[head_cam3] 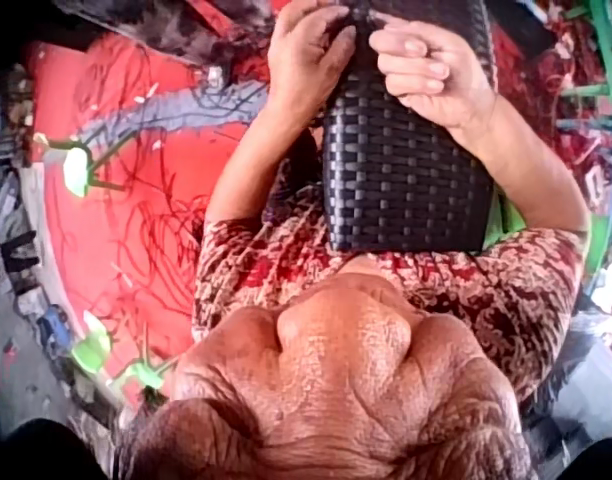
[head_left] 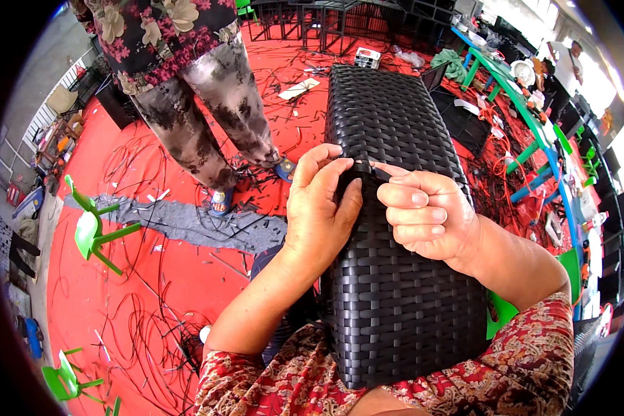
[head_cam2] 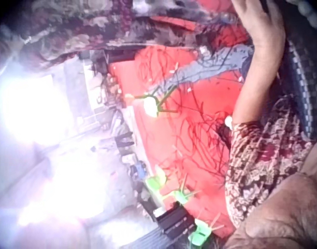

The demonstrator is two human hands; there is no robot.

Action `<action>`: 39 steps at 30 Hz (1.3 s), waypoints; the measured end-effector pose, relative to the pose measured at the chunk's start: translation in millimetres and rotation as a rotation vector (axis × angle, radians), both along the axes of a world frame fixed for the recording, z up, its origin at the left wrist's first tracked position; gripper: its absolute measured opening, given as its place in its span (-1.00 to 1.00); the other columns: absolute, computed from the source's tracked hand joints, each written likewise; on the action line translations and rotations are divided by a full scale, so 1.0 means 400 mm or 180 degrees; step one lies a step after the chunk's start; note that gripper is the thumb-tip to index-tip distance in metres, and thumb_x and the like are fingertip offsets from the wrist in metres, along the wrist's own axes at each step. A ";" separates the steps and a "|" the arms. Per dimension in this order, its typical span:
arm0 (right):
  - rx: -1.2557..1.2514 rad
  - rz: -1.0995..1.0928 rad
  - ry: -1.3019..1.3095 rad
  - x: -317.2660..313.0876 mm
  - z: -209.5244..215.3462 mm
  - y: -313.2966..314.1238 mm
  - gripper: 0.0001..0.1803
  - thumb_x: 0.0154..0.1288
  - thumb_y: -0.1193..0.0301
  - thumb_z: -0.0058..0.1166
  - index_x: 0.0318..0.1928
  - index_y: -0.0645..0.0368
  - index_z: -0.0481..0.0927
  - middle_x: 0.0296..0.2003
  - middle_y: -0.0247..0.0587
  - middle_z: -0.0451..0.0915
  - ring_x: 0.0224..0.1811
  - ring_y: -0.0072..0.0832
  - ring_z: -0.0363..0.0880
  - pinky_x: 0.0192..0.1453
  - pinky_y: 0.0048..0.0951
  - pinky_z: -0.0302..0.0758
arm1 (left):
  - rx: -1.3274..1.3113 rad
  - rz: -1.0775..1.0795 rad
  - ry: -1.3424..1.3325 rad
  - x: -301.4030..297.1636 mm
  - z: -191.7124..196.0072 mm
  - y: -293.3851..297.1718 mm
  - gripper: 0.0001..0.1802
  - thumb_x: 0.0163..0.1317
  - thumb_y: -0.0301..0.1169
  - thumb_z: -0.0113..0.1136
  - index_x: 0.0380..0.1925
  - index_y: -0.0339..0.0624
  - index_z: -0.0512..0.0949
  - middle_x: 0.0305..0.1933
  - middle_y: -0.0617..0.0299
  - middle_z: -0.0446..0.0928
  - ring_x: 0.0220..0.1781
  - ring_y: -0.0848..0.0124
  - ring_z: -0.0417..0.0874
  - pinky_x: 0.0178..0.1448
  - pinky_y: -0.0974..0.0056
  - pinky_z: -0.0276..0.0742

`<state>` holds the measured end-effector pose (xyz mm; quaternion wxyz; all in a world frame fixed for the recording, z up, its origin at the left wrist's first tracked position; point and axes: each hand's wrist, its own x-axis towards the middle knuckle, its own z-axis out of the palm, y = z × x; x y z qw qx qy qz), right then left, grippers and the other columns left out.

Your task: The person weaves black plastic strips onto the corner and edges of a wicker furniture piece by hand, pulling the strips through the existing weave to secure them.

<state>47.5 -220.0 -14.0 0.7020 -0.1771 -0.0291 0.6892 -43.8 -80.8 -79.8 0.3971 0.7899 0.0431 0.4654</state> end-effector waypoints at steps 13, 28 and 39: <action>-0.0374 -0.0219 -0.0976 0.002 -0.015 -0.017 -0.42 0.35 0.50 -0.24 0.32 0.17 -0.10 -0.56 -0.26 0.41 -0.67 -0.59 0.35 -0.59 -0.52 0.33 | 0.0298 -0.0435 0.0490 0.034 0.028 0.075 -0.85 0.08 -0.55 0.25 -0.31 -0.19 0.66 -0.15 0.19 0.49 -0.17 0.41 0.53 -0.13 0.37 0.46; -0.1090 0.0094 -0.2173 0.020 0.027 0.029 -0.88 0.26 0.50 -0.21 -0.40 0.25 0.37 -0.49 -0.11 0.49 -0.62 -0.55 0.35 -0.57 -0.47 0.30 | 0.0895 -0.0303 0.0048 0.009 0.024 0.070 -0.86 0.00 -0.62 0.22 -0.37 -0.30 0.56 -0.26 0.13 0.50 -0.19 0.23 0.56 -0.12 0.28 0.50; 0.0320 0.0123 -0.0298 0.006 -0.037 0.023 -0.72 0.44 0.38 -0.31 -0.47 0.10 0.31 -0.67 -0.53 0.19 -0.69 -0.74 0.14 -0.57 -0.69 0.19 | 0.0153 -0.0315 0.0361 0.011 0.029 0.073 -0.87 0.11 -0.53 0.22 -0.31 -0.26 0.62 -0.28 0.14 0.54 -0.22 0.33 0.56 -0.13 0.33 0.47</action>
